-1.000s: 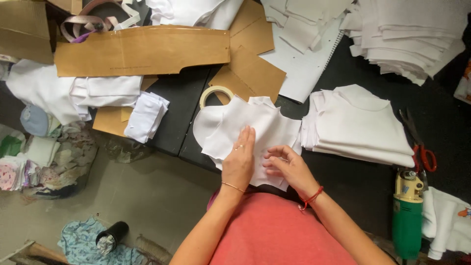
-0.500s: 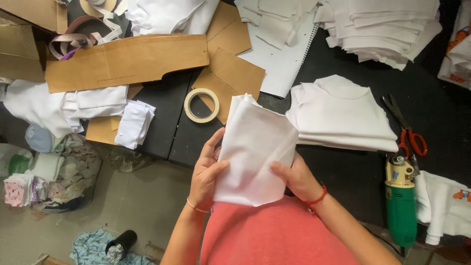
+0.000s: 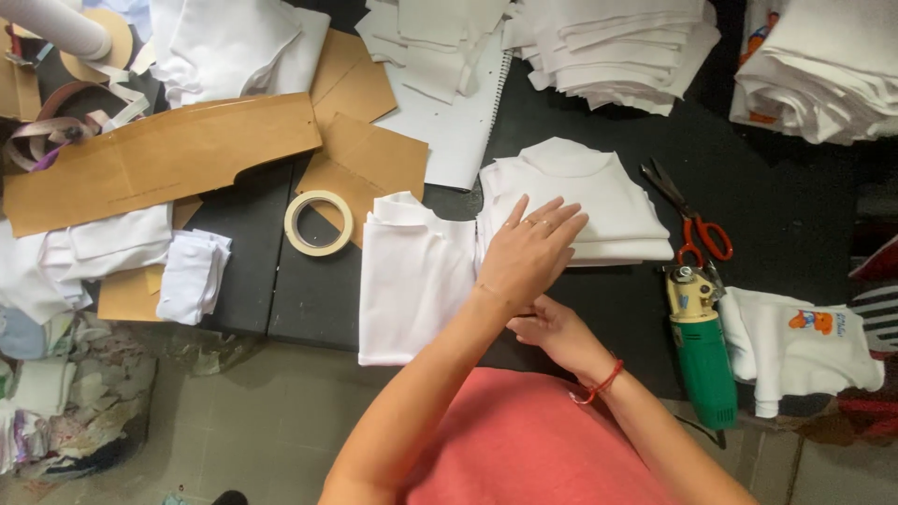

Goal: Sorting and folding white fabric pieces for baby onesies on a factory work table

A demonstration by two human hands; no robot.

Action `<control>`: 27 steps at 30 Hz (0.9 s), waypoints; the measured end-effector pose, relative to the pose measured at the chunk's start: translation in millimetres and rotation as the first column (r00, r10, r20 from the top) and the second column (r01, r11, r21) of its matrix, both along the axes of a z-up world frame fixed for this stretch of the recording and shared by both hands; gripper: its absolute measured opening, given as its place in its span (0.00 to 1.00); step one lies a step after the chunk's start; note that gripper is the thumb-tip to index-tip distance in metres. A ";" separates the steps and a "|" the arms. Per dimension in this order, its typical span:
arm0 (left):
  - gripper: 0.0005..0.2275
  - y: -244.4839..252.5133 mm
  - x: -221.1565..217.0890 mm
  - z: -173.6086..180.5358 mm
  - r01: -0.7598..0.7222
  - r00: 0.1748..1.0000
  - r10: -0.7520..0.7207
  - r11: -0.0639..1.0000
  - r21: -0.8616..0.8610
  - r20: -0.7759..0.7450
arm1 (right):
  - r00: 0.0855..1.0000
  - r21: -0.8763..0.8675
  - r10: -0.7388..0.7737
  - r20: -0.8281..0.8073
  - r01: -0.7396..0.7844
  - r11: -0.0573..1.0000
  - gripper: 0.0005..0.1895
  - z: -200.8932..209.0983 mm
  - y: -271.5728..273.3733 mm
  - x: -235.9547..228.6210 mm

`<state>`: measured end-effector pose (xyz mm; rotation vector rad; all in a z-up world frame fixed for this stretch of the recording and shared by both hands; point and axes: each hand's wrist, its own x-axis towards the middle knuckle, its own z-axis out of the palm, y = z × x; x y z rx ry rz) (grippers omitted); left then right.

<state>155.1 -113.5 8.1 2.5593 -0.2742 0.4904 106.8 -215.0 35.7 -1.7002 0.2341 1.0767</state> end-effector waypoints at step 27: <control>0.36 103.2 -151.5 44.7 -0.376 0.840 0.162 0.861 -0.342 -0.517 | 0.951 0.244 -0.085 -0.299 0.162 0.956 0.29 48.5 121.1 -7.4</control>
